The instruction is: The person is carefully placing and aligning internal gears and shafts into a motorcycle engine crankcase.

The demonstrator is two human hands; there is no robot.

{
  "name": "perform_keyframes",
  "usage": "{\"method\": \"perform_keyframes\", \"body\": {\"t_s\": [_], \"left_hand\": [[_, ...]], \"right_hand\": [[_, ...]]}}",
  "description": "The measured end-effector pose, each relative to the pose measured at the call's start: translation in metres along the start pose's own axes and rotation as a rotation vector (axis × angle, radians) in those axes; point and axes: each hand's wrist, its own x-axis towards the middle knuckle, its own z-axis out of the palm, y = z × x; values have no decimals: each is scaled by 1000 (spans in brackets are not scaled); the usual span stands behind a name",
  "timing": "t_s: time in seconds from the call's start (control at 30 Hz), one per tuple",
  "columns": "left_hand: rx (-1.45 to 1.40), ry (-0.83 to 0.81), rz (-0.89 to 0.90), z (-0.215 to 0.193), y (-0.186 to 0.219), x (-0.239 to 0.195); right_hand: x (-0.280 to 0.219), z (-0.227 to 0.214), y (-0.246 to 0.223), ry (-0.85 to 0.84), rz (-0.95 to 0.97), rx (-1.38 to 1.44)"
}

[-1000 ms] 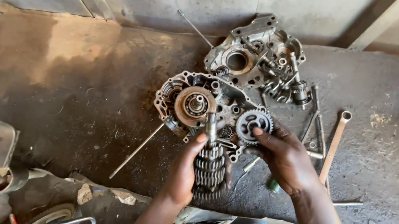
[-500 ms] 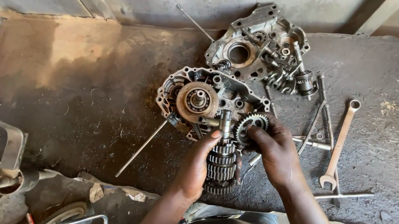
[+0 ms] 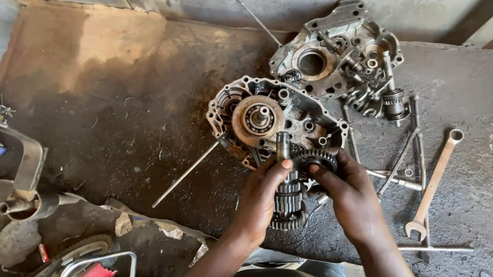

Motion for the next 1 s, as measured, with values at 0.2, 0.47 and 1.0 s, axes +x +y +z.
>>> {"method": "perform_keyframes", "body": {"t_s": [0.2, 0.47, 1.0], "left_hand": [[-40, 80, -53, 4, 5, 0], [-166, 105, -213, 20, 50, -11], [-576, 12, -209, -14, -6, 25]], "right_hand": [[-3, 0, -12, -25, -73, -41], [5, 18, -25, 45, -200, -226], [11, 28, -30, 0, -277, -169]]}}
